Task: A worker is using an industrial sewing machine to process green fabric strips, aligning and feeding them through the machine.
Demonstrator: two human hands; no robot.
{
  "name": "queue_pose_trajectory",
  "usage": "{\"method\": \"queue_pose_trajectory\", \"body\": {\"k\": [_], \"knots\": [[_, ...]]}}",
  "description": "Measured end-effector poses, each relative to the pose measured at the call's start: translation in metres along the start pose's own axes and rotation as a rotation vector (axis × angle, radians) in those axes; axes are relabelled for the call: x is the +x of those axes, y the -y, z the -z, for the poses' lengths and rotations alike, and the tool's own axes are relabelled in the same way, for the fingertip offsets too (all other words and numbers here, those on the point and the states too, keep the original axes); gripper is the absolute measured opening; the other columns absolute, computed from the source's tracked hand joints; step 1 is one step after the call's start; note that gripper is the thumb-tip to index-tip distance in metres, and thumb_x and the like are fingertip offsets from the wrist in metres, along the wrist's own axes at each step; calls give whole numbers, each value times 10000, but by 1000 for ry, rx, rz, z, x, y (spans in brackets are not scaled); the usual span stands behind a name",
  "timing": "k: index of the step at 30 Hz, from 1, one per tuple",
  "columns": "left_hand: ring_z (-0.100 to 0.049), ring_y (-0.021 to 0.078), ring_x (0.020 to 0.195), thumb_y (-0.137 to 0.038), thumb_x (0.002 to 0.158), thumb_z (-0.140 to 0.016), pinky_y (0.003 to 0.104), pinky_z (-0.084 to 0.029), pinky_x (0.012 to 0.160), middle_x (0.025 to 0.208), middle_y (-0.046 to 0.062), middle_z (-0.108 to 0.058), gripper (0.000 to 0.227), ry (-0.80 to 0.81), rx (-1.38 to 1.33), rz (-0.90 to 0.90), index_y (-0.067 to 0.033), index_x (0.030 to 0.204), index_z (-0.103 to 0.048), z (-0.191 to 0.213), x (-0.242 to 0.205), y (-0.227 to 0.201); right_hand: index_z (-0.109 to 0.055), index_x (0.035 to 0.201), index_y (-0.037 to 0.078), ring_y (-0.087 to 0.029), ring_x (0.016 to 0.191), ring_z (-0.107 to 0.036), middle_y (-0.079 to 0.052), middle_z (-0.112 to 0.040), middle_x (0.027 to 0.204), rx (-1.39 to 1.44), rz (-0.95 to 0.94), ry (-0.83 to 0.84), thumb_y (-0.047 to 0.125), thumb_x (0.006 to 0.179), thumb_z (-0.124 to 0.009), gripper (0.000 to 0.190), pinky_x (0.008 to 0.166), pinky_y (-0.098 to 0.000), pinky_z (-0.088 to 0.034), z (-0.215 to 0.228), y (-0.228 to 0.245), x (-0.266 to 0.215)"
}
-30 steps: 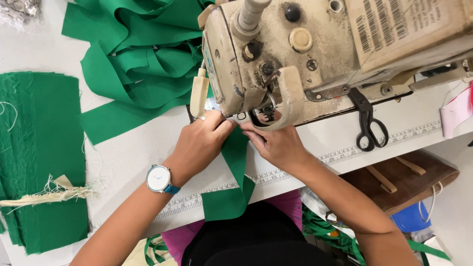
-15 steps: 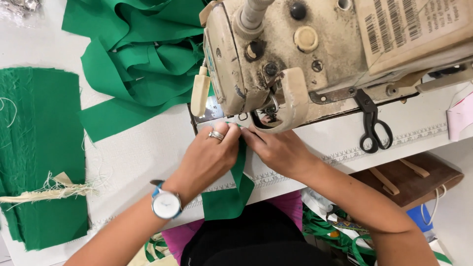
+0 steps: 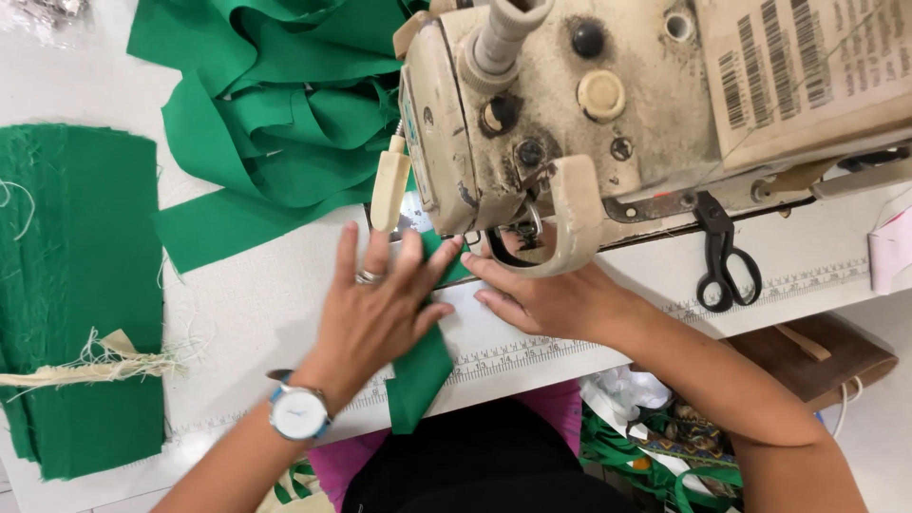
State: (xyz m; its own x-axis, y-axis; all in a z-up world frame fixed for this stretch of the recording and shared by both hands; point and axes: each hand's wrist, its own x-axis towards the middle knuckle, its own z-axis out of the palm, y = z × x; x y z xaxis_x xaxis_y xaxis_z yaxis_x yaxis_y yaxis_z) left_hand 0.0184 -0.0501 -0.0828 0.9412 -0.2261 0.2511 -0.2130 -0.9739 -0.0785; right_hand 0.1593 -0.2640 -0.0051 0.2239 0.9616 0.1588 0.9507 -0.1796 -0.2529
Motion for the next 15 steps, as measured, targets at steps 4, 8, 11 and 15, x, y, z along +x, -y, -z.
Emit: {"method": "queue_pose_trajectory", "body": {"k": [4,8,11,15], "knots": [[-359,428,1428,-659,1008,-325,667,-183,1233,1336,60,-536,585,-27,-22,-42,-336,1418,-589,3,10,29,-688,1214,145,-298,1043,-678,-55,-696,1153,60,60,-60,375,1001,-560,339,857,-465,-524,-22,-7,1],[-351,430,1461,-620,1016,-309,645,-199,1246,1306,50,-582,531,-65,-80,-122,-412,1445,-542,-1,22,50,-702,1218,155,-229,1090,-696,-8,-710,1254,56,127,-183,437,996,-574,381,908,-395,-543,-35,-14,5],[-353,417,1460,-612,1015,-326,615,-221,1249,1336,68,-575,512,-68,-79,-157,-437,1443,-546,5,28,61,-698,1246,179,-226,1074,-706,9,-716,1242,8,89,-169,472,989,-572,410,925,-401,-543,-33,-10,6],[-350,398,1467,-614,1011,-359,597,-218,1262,1316,98,-577,499,-84,-23,-200,-437,1432,-561,-1,30,72,-679,1304,195,-252,1084,-713,-7,-739,1156,-56,31,-144,491,980,-573,451,979,-431,-528,-35,-10,6]]}}
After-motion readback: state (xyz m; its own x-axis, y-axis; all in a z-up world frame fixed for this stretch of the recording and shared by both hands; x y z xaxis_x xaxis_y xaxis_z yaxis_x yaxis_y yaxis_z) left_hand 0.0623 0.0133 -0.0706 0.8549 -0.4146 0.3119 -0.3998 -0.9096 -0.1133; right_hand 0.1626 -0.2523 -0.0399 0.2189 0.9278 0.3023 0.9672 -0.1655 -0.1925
